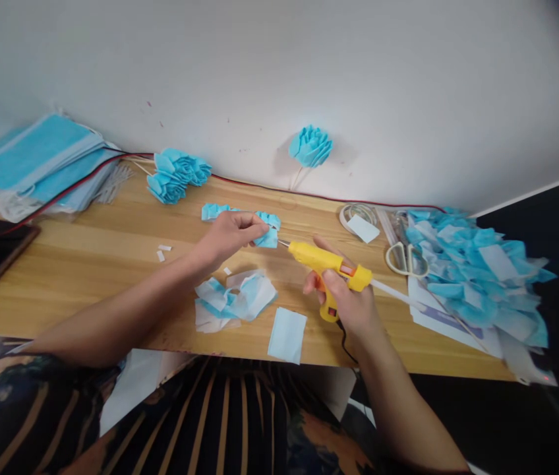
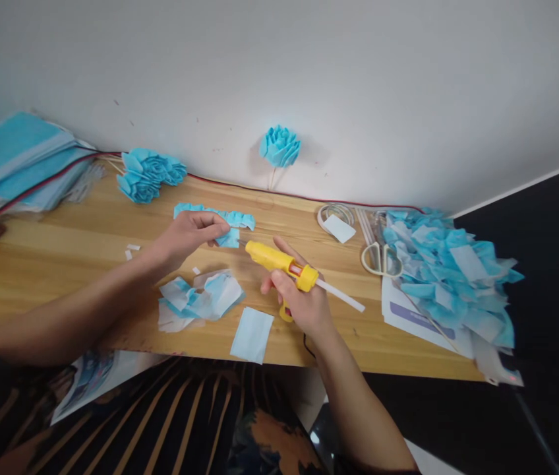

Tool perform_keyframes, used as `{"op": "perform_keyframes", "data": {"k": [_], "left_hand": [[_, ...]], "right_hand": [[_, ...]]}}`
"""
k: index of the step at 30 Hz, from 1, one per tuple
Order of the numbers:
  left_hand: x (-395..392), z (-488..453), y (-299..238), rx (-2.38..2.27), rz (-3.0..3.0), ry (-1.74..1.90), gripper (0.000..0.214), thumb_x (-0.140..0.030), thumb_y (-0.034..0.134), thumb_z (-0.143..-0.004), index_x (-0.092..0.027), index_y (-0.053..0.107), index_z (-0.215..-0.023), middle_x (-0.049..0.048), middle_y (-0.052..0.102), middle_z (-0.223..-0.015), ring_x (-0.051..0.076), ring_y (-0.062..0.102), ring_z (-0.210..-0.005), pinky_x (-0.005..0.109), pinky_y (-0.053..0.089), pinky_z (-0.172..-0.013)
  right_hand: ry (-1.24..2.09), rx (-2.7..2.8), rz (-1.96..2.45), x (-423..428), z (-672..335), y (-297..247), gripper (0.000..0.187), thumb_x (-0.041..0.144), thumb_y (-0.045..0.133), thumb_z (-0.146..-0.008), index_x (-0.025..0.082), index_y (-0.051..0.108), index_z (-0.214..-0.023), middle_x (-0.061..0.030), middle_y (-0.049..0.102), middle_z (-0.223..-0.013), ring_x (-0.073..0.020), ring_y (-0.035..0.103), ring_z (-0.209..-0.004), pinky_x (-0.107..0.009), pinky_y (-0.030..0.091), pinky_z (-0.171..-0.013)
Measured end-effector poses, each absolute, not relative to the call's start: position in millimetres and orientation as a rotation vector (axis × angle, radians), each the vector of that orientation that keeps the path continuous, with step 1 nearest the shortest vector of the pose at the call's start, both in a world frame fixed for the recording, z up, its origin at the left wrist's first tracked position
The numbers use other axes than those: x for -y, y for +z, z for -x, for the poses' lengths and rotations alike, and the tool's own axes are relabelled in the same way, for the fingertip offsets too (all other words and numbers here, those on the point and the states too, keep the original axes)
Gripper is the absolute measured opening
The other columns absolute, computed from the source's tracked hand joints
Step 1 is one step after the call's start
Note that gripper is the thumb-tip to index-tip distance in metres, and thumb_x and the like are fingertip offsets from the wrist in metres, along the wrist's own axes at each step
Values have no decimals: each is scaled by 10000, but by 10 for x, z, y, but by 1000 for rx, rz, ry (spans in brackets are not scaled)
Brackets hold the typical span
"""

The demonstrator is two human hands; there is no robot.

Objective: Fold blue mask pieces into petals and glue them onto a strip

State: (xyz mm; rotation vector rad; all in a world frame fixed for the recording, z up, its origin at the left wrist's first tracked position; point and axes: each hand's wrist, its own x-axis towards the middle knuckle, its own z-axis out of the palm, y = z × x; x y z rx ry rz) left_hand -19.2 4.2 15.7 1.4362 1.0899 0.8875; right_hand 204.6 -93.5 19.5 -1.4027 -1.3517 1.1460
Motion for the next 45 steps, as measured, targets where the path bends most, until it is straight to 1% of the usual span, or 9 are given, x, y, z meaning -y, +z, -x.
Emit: {"op": "perform_keyframes", "data": {"k": [4,9,17,27,32,35,37,41,45], "left_hand": [[-44,197,163,-1064,-1367,876,310,-465,696,-708,-161,655,-665,-8,585,-633,115,506,-614,264,444,-621],[-38,202,163,-1060,-1355,845,287,-443,689,-728,-162,674,-676,1,601,-642,121,517,-624,262,433,-608],[-25,195,187,-1048,-1332,822,260,-411,691,-742,-161,676,-670,-8,590,-637,114,511,-618,259,421,-610],[-35,197,160,-1036,-1313,813,278,-432,703,-725,-158,694,-683,-3,606,-655,114,510,-630,252,421,-609],[-40,192,161,-1030,-1289,805,268,-422,698,-711,-155,694,-688,-4,606,-651,110,512,-621,249,418,-607],[-49,194,145,-1030,-1272,831,277,-428,702,-702,-153,681,-676,-9,592,-630,108,509,-607,250,420,-604],[-51,194,137,-1049,-1283,849,280,-430,707,-694,-153,676,-670,-13,582,-616,108,508,-599,251,421,-602],[-42,186,135,-1089,-1337,883,294,-448,707,-693,-154,686,-692,-15,583,-625,103,505,-594,247,421,-598],[-28,172,141,-1082,-1381,914,300,-459,696,-699,-160,678,-682,-16,585,-623,97,485,-580,247,430,-597]], "right_hand": [[1155,1335,1392,918,-2032,198,604,494,568,-885,211,558,-1419,11,664,-647,-130,476,-498,-258,406,-441],[1167,1353,1449,914,-2012,227,616,486,569,-881,219,544,-1436,16,661,-647,-117,470,-491,-212,360,-380],[1169,1365,1449,910,-1996,250,610,457,569,-889,220,535,-1450,29,635,-617,-113,459,-493,-204,364,-386],[1139,1445,1436,895,-2020,237,667,449,613,-868,205,506,-1479,42,620,-600,-112,486,-495,-235,405,-442],[859,1642,1521,942,-2041,379,722,393,719,-790,208,531,-1462,51,632,-595,-117,516,-507,-260,473,-511],[750,1716,1482,980,-2073,427,713,382,736,-798,226,531,-1463,17,712,-708,-135,576,-568,-291,528,-589],[770,1695,1453,999,-2088,412,685,388,708,-834,247,513,-1476,5,734,-768,-135,577,-565,-302,539,-591],[827,1603,1468,1004,-2075,322,612,399,663,-869,274,538,-1455,13,688,-718,-133,542,-535,-291,511,-515],[917,1562,1460,983,-2025,263,612,397,658,-864,270,543,-1451,10,667,-706,-144,560,-557,-306,521,-530]]}}
